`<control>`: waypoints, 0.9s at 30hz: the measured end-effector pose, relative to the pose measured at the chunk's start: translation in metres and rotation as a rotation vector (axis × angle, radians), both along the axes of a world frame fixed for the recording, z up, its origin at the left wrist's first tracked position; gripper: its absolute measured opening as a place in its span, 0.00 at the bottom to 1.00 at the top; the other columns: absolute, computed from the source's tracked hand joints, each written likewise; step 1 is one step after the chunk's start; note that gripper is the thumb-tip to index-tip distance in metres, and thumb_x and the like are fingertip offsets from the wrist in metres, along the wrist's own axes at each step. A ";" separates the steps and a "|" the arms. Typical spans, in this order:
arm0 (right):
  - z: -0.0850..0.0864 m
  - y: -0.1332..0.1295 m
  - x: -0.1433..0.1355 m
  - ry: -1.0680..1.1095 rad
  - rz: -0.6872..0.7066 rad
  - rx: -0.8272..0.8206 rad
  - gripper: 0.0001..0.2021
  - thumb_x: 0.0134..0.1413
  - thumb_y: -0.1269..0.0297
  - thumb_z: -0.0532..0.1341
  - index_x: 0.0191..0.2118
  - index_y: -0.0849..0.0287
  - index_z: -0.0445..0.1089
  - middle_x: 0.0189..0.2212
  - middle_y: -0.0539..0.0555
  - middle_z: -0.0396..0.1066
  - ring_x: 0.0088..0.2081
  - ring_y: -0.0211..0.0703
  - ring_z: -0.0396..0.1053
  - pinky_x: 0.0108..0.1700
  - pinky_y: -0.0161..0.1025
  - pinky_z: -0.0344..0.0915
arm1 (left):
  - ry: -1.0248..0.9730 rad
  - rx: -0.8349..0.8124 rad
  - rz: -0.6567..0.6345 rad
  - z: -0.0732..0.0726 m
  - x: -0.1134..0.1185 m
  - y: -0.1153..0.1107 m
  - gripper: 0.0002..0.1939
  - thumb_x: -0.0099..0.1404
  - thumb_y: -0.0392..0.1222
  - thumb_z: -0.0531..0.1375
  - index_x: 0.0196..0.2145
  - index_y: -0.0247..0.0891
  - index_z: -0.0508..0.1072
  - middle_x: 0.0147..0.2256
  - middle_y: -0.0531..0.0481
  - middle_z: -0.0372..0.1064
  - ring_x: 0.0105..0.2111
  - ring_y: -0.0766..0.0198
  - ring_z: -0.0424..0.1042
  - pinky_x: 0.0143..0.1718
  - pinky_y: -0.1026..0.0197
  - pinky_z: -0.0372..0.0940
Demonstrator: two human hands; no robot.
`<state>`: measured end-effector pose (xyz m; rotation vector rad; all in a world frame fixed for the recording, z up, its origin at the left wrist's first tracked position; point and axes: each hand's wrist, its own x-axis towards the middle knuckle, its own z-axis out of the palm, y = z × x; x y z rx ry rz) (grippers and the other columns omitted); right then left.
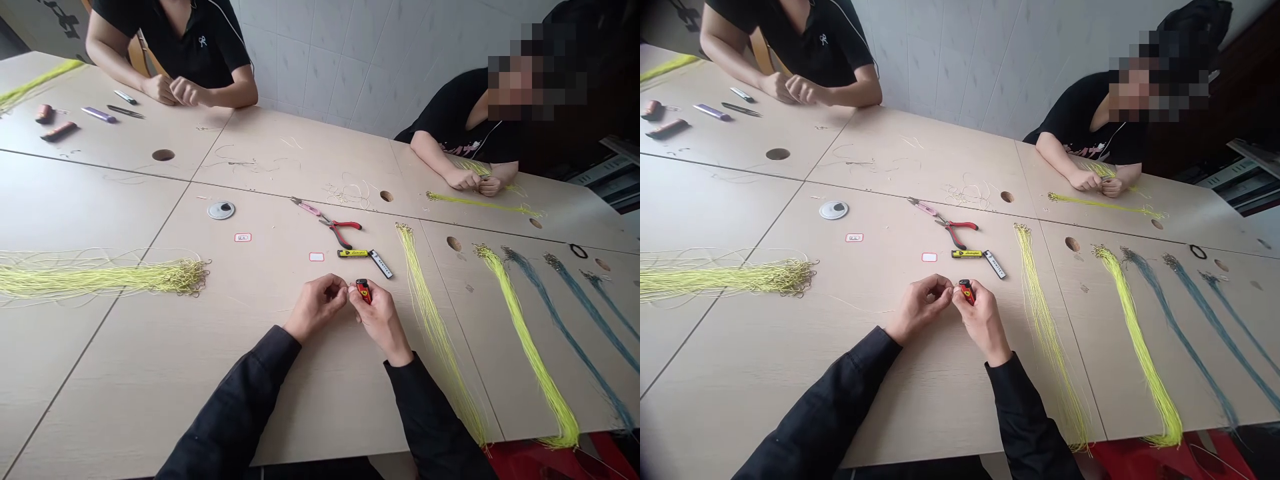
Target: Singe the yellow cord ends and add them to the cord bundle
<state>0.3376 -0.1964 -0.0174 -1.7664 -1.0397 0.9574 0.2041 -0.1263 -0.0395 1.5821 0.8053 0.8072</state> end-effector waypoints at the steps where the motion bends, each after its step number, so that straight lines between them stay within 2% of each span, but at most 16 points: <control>1: 0.000 0.000 -0.001 0.039 -0.004 0.006 0.18 0.58 0.46 0.60 0.34 0.58 0.64 0.22 0.44 0.56 0.20 0.34 0.55 0.22 0.33 0.56 | -0.010 -0.018 0.009 0.000 0.000 0.000 0.07 0.63 0.42 0.59 0.30 0.36 0.71 0.24 0.54 0.68 0.23 0.71 0.62 0.25 0.68 0.58; 4: -0.001 -0.003 -0.002 0.136 -0.013 -0.010 0.21 0.60 0.41 0.57 0.35 0.57 0.63 0.22 0.44 0.54 0.20 0.33 0.51 0.20 0.32 0.51 | -0.051 -0.068 0.048 -0.001 0.001 0.001 0.07 0.63 0.42 0.59 0.31 0.36 0.71 0.24 0.54 0.67 0.23 0.71 0.62 0.26 0.67 0.58; 7: -0.004 -0.004 -0.002 0.162 -0.033 -0.103 0.28 0.63 0.37 0.48 0.27 0.58 0.63 0.19 0.45 0.50 0.19 0.33 0.46 0.20 0.33 0.44 | -0.073 -0.090 0.056 0.000 0.001 0.002 0.09 0.63 0.44 0.58 0.31 0.35 0.71 0.25 0.54 0.67 0.24 0.70 0.63 0.26 0.67 0.59; 11: -0.011 -0.003 -0.003 0.089 -0.060 -0.129 0.29 0.61 0.39 0.50 0.18 0.57 0.56 0.15 0.45 0.48 0.19 0.34 0.46 0.21 0.35 0.44 | -0.061 -0.095 0.031 0.003 0.000 0.001 0.09 0.63 0.45 0.59 0.31 0.35 0.71 0.26 0.53 0.68 0.25 0.70 0.64 0.27 0.67 0.60; 16: -0.016 -0.001 -0.004 0.040 -0.086 -0.099 0.26 0.61 0.42 0.50 0.19 0.56 0.56 0.16 0.47 0.53 0.20 0.36 0.50 0.23 0.36 0.49 | -0.025 -0.071 0.004 0.005 0.000 -0.001 0.08 0.63 0.44 0.59 0.31 0.36 0.71 0.26 0.53 0.69 0.25 0.69 0.65 0.27 0.67 0.61; 23: -0.016 0.001 -0.004 0.063 -0.047 -0.085 0.25 0.61 0.44 0.50 0.19 0.55 0.55 0.16 0.46 0.52 0.20 0.35 0.49 0.22 0.36 0.47 | -0.024 -0.079 -0.038 0.005 0.000 -0.001 0.07 0.64 0.42 0.58 0.32 0.35 0.71 0.26 0.52 0.71 0.26 0.69 0.67 0.27 0.67 0.60; 27: -0.013 -0.001 -0.006 0.095 -0.077 -0.060 0.27 0.62 0.41 0.49 0.20 0.56 0.56 0.17 0.46 0.49 0.20 0.35 0.46 0.21 0.36 0.44 | -0.027 -0.080 -0.035 0.003 0.001 -0.001 0.05 0.61 0.39 0.58 0.29 0.36 0.69 0.24 0.55 0.67 0.24 0.71 0.62 0.25 0.67 0.57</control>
